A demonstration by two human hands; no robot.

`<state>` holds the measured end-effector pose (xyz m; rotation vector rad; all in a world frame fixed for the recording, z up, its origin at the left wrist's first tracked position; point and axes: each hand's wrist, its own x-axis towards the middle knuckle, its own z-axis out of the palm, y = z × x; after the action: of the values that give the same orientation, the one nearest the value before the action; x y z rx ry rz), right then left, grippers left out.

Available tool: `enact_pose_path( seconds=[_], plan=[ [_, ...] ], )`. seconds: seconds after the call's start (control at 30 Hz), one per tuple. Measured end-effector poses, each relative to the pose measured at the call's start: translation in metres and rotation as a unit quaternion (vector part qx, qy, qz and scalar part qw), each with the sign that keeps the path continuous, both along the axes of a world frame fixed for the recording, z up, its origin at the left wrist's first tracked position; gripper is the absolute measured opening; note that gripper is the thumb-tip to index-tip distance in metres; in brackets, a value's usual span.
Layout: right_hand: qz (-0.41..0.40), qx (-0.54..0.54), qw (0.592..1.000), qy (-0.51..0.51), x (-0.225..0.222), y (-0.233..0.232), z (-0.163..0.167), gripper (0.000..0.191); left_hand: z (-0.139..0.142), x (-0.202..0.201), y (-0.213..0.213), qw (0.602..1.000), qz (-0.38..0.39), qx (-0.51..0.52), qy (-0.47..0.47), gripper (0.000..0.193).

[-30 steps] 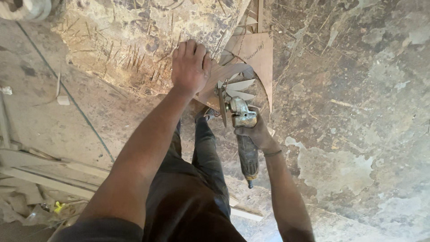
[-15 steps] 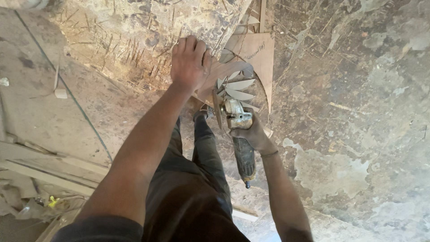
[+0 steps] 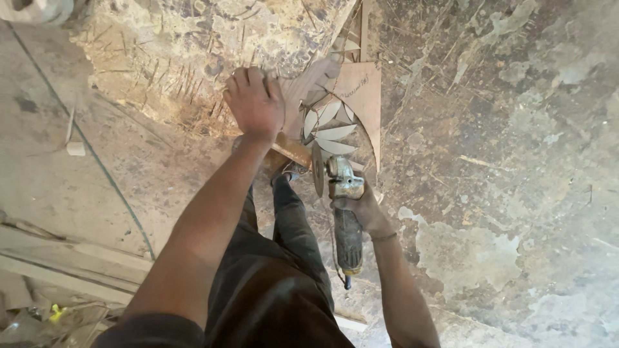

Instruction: The person uses an angle grinder to smooth and shape a small wooden piece on a workbench. They hold the wood with the left hand and guide the grinder with the right, repeatedly adjusting the piece to work different edges.

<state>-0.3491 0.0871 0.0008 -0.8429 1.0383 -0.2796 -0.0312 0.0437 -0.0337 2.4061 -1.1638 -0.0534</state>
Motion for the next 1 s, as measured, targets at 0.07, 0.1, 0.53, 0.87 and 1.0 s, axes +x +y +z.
enact_pose_path(
  seconds=[0.07, 0.1, 0.53, 0.87, 1.0],
  plan=[
    [-0.013, 0.010, 1.000, 0.007, -0.001, 0.003, -0.002, 0.081, 0.002, -0.004, 0.004, 1.000, 0.015, -0.021, -0.017, 0.019],
    [-0.015, 0.020, 1.000, 0.008, 0.000, 0.006, -0.005, 0.080, 0.004, -0.005, 0.008, 0.999, 0.012, -0.029, -0.020, 0.019],
    [0.116, -0.025, 0.993, 0.003, 0.017, -0.048, -0.016, 0.085, -0.003, -0.002, 0.003, 1.000, -0.003, 0.025, -0.013, 0.020],
    [0.076, 0.003, 0.997, -0.031, 0.020, -0.037, -0.017, 0.084, -0.007, -0.003, 0.004, 1.000, -0.003, -0.007, -0.010, 0.018],
    [0.058, -0.002, 0.998, -0.026, 0.021, -0.026, -0.016, 0.086, -0.006, -0.002, 0.005, 0.999, -0.008, -0.029, -0.027, 0.016]
  ],
)
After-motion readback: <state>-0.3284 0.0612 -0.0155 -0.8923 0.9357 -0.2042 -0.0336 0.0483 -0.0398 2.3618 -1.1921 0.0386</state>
